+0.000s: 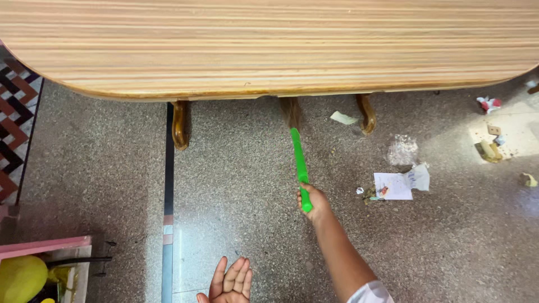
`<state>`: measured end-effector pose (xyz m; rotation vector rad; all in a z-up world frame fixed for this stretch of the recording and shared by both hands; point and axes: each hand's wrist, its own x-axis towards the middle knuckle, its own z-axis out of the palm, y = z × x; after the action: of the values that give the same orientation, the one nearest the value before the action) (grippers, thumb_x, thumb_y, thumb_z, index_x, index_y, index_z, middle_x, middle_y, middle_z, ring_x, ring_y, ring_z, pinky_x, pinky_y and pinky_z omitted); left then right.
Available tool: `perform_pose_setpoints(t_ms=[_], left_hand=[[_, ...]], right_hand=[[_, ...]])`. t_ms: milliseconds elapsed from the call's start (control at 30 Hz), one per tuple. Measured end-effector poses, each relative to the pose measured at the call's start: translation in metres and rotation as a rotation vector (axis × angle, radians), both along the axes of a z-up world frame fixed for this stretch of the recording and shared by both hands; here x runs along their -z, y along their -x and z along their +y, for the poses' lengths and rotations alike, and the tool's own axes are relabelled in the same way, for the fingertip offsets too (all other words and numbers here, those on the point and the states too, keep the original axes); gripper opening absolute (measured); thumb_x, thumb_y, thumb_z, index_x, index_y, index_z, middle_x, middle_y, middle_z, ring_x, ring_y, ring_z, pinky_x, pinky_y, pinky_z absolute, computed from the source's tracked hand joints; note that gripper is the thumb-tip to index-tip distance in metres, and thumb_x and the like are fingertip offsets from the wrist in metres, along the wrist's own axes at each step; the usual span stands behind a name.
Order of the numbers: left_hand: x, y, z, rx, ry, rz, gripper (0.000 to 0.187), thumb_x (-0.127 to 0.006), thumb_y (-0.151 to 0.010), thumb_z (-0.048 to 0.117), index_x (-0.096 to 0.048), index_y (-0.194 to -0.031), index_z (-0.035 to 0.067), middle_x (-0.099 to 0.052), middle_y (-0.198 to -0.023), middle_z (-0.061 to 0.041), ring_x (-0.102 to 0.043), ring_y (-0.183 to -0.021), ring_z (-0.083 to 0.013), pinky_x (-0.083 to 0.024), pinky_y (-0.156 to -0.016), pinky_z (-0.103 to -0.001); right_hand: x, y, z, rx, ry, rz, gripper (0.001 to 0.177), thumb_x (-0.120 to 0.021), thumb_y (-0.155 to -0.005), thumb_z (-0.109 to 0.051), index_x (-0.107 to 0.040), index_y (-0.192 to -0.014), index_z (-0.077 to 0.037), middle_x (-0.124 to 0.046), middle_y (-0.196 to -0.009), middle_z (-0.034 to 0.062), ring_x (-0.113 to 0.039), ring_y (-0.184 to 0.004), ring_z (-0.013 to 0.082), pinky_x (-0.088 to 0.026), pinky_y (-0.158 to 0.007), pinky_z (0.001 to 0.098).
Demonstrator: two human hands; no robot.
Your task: The person sweeps debris from the floor under and around a table using a broom.
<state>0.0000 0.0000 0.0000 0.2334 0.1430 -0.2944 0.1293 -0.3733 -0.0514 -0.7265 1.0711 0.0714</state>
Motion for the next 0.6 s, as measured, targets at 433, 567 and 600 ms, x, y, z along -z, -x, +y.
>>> perform_pose_setpoints(t_ms=[433, 567, 600], left_hand=[[-0.021, -0.009, 0.019, 0.246, 0.059, 0.018, 0.09, -0.026, -0.095, 0.076, -0.022, -0.159, 0.014, -0.042, -0.153, -0.033, -0.037, -0.145, -0.0461, -0.021, -0.12, -0.056], [-0.043, -0.022, 0.032, 0.199, -0.396, 0.305, 0.08, -0.03, -0.095, 0.06, -0.02, -0.161, 0.015, -0.037, -0.152, -0.034, -0.03, -0.147, -0.0494, -0.02, -0.123, -0.063], [-0.048, -0.024, 0.036, 0.158, -0.381, 0.338, 0.084, -0.024, -0.097, 0.066, -0.022, -0.161, 0.012, -0.036, -0.152, -0.037, -0.029, -0.146, -0.0514, -0.019, -0.122, -0.063]], right_hand=[[-0.191, 0.065, 0.174, -0.147, 0.145, 0.042, 0.037, -0.068, -0.088, -0.003, -0.048, -0.119, -0.004, -0.06, -0.076, 0.0087, -0.058, -0.056, 0.0182, -0.049, -0.044, 0.032], [-0.189, 0.092, 0.155, -0.316, 0.213, 0.129, 0.064, -0.066, -0.085, 0.001, -0.044, -0.143, -0.014, -0.064, -0.081, 0.0057, -0.06, -0.06, 0.0137, -0.052, -0.047, 0.0304], [-0.184, 0.096, 0.145, -0.37, 0.227, 0.175, 0.069, -0.071, -0.083, 0.002, -0.044, -0.146, -0.012, -0.063, -0.077, 0.0082, -0.055, -0.055, 0.016, -0.047, -0.044, 0.0303]])
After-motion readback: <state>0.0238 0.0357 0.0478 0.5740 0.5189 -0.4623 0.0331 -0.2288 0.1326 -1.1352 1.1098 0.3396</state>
